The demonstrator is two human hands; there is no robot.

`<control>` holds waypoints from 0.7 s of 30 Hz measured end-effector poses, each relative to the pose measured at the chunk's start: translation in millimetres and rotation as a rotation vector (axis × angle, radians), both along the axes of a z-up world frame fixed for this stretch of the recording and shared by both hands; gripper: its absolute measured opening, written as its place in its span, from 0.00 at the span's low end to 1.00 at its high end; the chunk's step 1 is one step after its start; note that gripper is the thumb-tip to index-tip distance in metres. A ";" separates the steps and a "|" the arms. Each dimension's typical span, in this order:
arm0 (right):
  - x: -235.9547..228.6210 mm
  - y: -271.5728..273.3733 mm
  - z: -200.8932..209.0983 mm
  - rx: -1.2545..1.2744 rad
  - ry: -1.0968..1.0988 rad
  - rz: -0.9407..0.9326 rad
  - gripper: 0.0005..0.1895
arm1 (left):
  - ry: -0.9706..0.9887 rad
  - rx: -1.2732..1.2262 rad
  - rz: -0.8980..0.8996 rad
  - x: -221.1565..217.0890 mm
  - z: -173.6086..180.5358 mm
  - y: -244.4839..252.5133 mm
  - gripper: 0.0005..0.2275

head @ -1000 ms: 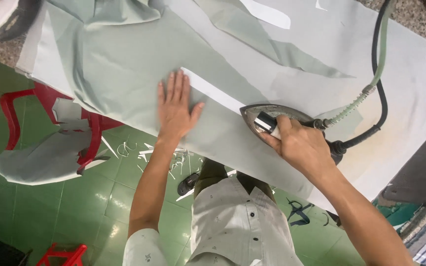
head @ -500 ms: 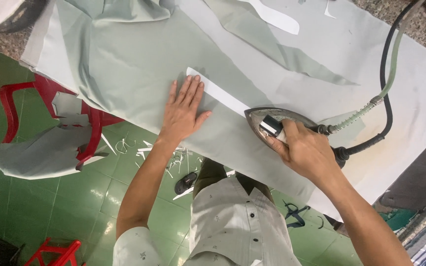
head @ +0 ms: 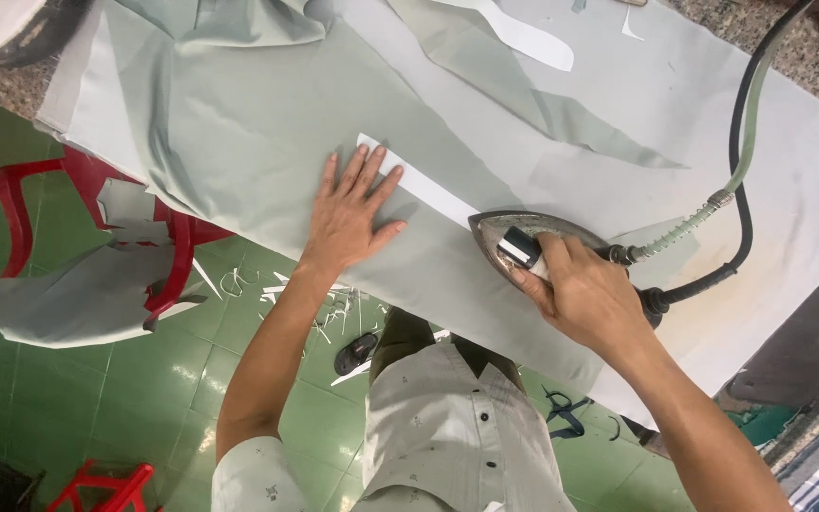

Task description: The person unfolds and smooths a light green fabric on a work table, then uses a steam iron to press it flat. They place a white paper template on the fabric, iron over it, and finally cut the fabric along the template edge with scissors.

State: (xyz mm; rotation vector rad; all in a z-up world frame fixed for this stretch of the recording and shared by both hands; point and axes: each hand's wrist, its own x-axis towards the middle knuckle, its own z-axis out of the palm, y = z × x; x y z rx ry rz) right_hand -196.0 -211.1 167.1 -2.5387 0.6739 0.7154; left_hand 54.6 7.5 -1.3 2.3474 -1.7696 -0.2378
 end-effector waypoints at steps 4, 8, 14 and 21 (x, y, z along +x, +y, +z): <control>-0.5 -1.2 -2.4 0.018 -0.005 -0.008 0.31 | 0.001 0.016 0.014 3.3 2.4 -1.0 0.32; -1.5 -0.4 -3.7 0.006 -0.001 -0.007 0.31 | 0.012 0.012 0.027 4.3 0.7 -0.3 0.32; -8.7 9.9 -22.0 -0.227 -0.135 0.069 0.29 | -0.001 -0.016 0.035 4.0 -4.4 0.5 0.32; 33.0 21.3 -17.2 -0.207 -0.097 0.052 0.29 | 0.012 -0.036 0.051 3.7 1.2 0.2 0.32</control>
